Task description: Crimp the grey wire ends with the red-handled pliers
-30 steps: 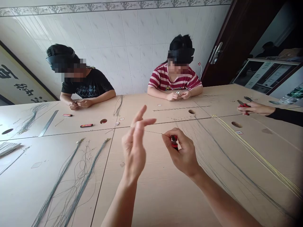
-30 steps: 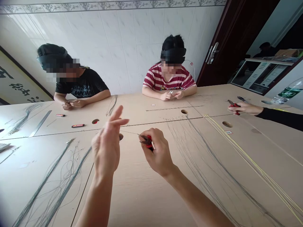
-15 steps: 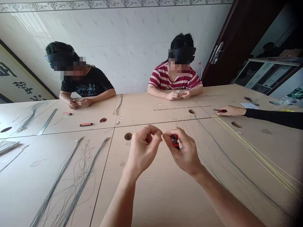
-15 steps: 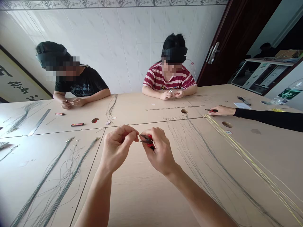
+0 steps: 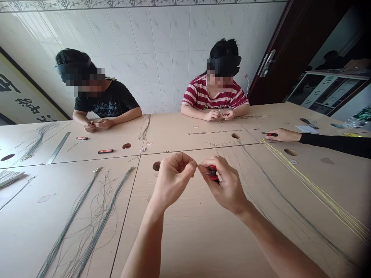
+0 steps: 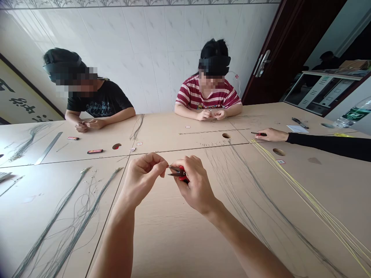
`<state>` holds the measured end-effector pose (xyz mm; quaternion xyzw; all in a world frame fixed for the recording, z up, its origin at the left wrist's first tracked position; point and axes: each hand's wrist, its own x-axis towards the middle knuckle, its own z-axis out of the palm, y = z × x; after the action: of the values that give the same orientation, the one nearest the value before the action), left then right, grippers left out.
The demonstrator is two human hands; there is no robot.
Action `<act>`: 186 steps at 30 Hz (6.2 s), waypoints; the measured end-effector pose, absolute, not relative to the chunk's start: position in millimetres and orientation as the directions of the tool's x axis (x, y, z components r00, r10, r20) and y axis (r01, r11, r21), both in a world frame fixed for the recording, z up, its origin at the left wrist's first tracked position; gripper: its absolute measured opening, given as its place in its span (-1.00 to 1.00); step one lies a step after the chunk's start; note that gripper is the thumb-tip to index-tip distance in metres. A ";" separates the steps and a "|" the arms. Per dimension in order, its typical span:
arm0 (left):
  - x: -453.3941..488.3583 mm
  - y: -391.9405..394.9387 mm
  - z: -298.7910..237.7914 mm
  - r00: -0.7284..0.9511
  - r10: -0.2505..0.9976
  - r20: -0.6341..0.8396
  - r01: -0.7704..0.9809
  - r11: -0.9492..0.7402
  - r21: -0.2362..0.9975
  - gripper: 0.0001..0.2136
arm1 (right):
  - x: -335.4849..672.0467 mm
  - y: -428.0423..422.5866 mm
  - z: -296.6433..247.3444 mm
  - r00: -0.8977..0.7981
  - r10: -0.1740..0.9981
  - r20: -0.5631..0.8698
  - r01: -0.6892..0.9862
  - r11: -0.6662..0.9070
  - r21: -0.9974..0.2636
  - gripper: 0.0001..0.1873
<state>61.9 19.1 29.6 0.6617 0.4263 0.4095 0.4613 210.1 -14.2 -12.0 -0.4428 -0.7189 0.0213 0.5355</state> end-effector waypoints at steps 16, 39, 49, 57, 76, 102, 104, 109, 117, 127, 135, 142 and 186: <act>59.6 19.0 32.0 0.338 0.932 0.133 0.186 -0.205 0.961 -0.84 | 211.4 -14.8 -9.2 -0.078 0.659 0.748 0.631 0.614 -0.474 -0.85; 48.6 31.0 28.4 0.314 0.950 0.004 0.275 -0.094 0.957 -0.89 | 256.8 -30.5 -45.7 -0.208 0.960 0.187 0.656 0.279 -0.702 -0.50; 46.6 29.7 30.4 0.378 0.926 -0.007 0.316 -0.122 0.941 -0.91 | 268.4 -9.2 13.0 -0.496 0.603 0.624 0.846 0.498 0.191 -0.79; 46.5 28.8 31.6 0.410 0.912 -0.015 0.331 -0.133 0.934 -0.90 | 266.5 -5.0 13.3 -0.545 0.579 0.606 0.824 0.504 0.260 -0.74; 47.1 29.7 28.7 0.403 0.915 0.010 0.324 -0.153 0.934 -0.90 | 265.8 -9.9 11.7 -0.493 0.641 0.588 0.828 0.553 0.092 -0.78; 48.4 27.2 29.7 0.432 0.902 -0.007 0.350 -0.161 0.923 -0.89 | 265.8 -9.9 12.4 -0.538 0.633 0.557 0.828 0.519 0.211 -0.85; 48.7 27.2 29.7 0.434 0.901 -0.010 0.350 -0.159 0.923 -0.89 | 265.7 -10.1 12.7 -0.534 0.641 0.552 0.833 0.512 0.211 -0.86; 49.5 28.2 29.5 0.440 0.898 -0.008 0.348 -0.162 0.923 -0.88 | 266.4 -10.1 13.0 -0.536 0.641 0.550 0.835 0.500 0.230 -0.87; 39.2 35.6 23.9 0.590 0.806 -0.050 0.369 -0.214 0.905 -0.84 | 273.0 -10.0 12.2 -0.521 0.636 0.570 0.846 0.474 0.243 -0.88; 25.4 48.1 15.9 0.497 0.868 -0.004 0.296 -0.165 0.941 -0.79 | 276.0 -15.4 16.3 -0.518 0.623 0.586 0.847 0.470 0.249 -0.82; 37.1 60.4 4.7 0.575 0.801 0.168 -0.639 0.310 0.704 -0.74 | 276.5 -14.5 10.4 -0.504 0.631 0.589 0.844 0.504 0.183 -0.83; 66.9 55.1 6.2 0.577 0.811 0.099 -0.758 0.487 0.435 -0.74 | 273.0 -17.0 7.3 -0.520 0.644 0.561 0.828 0.540 0.148 -0.88; 53.9 55.8 -13.7 0.566 0.822 -0.070 -0.373 0.331 0.867 -0.78 | 274.5 -15.3 -17.4 -0.622 0.617 0.483 0.775 0.573 0.266 -0.74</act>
<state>53.9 55.8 -13.7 0.4303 0.2604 0.3864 0.7731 274.5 -15.3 -17.4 -0.3998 -0.8702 -0.2317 0.1710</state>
